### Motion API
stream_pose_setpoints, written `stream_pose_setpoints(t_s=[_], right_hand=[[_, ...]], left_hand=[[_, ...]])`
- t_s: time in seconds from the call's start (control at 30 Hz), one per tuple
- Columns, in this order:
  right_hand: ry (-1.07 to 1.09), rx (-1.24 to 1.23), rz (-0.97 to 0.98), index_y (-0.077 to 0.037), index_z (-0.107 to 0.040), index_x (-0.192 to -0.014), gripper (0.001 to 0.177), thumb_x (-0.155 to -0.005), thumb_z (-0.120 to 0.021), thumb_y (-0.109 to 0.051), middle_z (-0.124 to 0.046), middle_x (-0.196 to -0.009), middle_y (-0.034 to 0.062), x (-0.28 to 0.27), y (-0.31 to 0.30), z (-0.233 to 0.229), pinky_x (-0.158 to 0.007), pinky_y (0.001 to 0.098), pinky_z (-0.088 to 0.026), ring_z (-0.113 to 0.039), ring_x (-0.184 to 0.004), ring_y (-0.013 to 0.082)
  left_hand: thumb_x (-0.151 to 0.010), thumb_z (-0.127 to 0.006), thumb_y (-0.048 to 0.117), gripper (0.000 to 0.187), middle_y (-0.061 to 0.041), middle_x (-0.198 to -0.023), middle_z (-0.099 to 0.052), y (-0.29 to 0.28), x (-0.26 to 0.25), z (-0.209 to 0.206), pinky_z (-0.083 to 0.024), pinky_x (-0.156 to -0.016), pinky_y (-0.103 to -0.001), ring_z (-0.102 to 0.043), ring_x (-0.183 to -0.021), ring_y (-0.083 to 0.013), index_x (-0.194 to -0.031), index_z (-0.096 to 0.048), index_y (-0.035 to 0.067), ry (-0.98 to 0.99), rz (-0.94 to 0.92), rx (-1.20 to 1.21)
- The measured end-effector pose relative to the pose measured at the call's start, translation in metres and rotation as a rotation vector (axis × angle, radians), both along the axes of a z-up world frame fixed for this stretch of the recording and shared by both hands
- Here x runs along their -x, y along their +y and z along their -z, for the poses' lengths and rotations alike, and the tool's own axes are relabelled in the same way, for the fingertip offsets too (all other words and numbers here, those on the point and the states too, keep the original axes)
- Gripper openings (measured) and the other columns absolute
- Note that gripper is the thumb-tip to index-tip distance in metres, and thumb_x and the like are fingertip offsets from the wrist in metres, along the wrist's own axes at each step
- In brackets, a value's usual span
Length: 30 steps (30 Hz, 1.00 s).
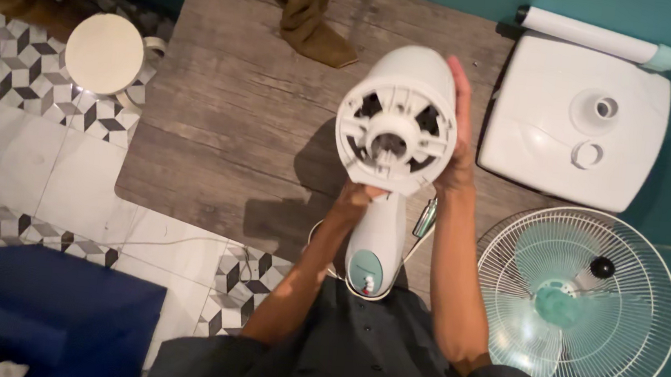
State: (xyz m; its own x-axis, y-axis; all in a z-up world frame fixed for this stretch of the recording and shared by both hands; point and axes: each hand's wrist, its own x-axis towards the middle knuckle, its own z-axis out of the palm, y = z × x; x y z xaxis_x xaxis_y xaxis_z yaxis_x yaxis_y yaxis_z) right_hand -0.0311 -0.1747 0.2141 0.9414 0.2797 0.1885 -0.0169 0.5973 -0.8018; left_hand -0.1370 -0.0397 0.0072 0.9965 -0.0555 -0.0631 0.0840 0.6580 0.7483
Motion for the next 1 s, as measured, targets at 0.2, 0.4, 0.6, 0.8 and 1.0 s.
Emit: stream_pose_setpoints(t_s=[0.2,0.4,0.6,0.8,1.0], right_hand=[[-0.088,0.029,0.117,-0.004,-0.030,-0.169,0.116,-0.081,-0.097,-0.040,-0.041,-0.163,0.0107,-0.030,-0.041,0.016,-0.131,0.0343,-0.038,-0.044,-0.153,0.0212],[-0.040,0.029,0.116,-0.013,-0.032,-0.162,0.102,-0.083,-0.094,-0.030,-0.049,-0.141,0.0101,-0.072,-0.070,0.028,-0.097,0.0364,-0.040,-0.047,-0.122,0.0240],[0.046,-0.145,0.116,-0.018,-0.023,-0.154,0.093,-0.088,-0.086,-0.031,-0.045,-0.153,0.0099,-0.073,-0.064,0.047,-0.123,0.0577,-0.049,-0.047,-0.148,0.0306],[0.275,-0.131,0.144,-0.016,-0.035,-0.153,0.089,-0.085,-0.084,-0.046,-0.050,-0.149,0.0125,-0.039,-0.069,0.120,-0.111,0.0548,-0.050,-0.054,-0.137,0.0358],[0.384,-0.156,0.148,-0.013,-0.041,-0.150,0.088,-0.083,-0.084,-0.050,-0.051,-0.150,0.0066,-0.007,-0.078,0.175,-0.108,0.0541,-0.047,-0.052,-0.138,0.0314]], left_hand=[[-0.093,-0.063,0.059,0.075,-0.016,-0.114,-0.070,0.011,-0.060,-0.132,-0.056,-0.094,-0.036,-0.068,-0.105,-0.0224,-0.130,-0.063,-0.006,-0.235,0.400,0.185],[-0.093,-0.060,0.063,0.076,-0.018,-0.107,-0.070,0.004,-0.115,-0.190,-0.058,-0.083,-0.038,-0.071,-0.091,-0.0272,-0.126,-0.063,-0.005,-0.128,0.575,0.348],[-0.093,-0.057,0.055,0.063,-0.022,-0.091,-0.073,0.007,-0.130,-0.214,-0.061,-0.065,-0.040,-0.073,-0.073,-0.0310,-0.117,-0.064,-0.002,0.174,0.613,0.273],[-0.092,-0.060,0.054,0.063,-0.021,-0.086,-0.075,0.000,-0.116,-0.187,-0.063,-0.062,-0.039,-0.075,-0.068,-0.0295,-0.112,-0.067,-0.006,0.346,0.573,0.054],[-0.084,-0.078,0.034,0.050,-0.017,-0.091,-0.074,-0.006,-0.090,-0.153,-0.062,-0.061,-0.037,-0.074,-0.069,-0.0261,-0.117,-0.061,0.001,0.385,0.581,0.020]])
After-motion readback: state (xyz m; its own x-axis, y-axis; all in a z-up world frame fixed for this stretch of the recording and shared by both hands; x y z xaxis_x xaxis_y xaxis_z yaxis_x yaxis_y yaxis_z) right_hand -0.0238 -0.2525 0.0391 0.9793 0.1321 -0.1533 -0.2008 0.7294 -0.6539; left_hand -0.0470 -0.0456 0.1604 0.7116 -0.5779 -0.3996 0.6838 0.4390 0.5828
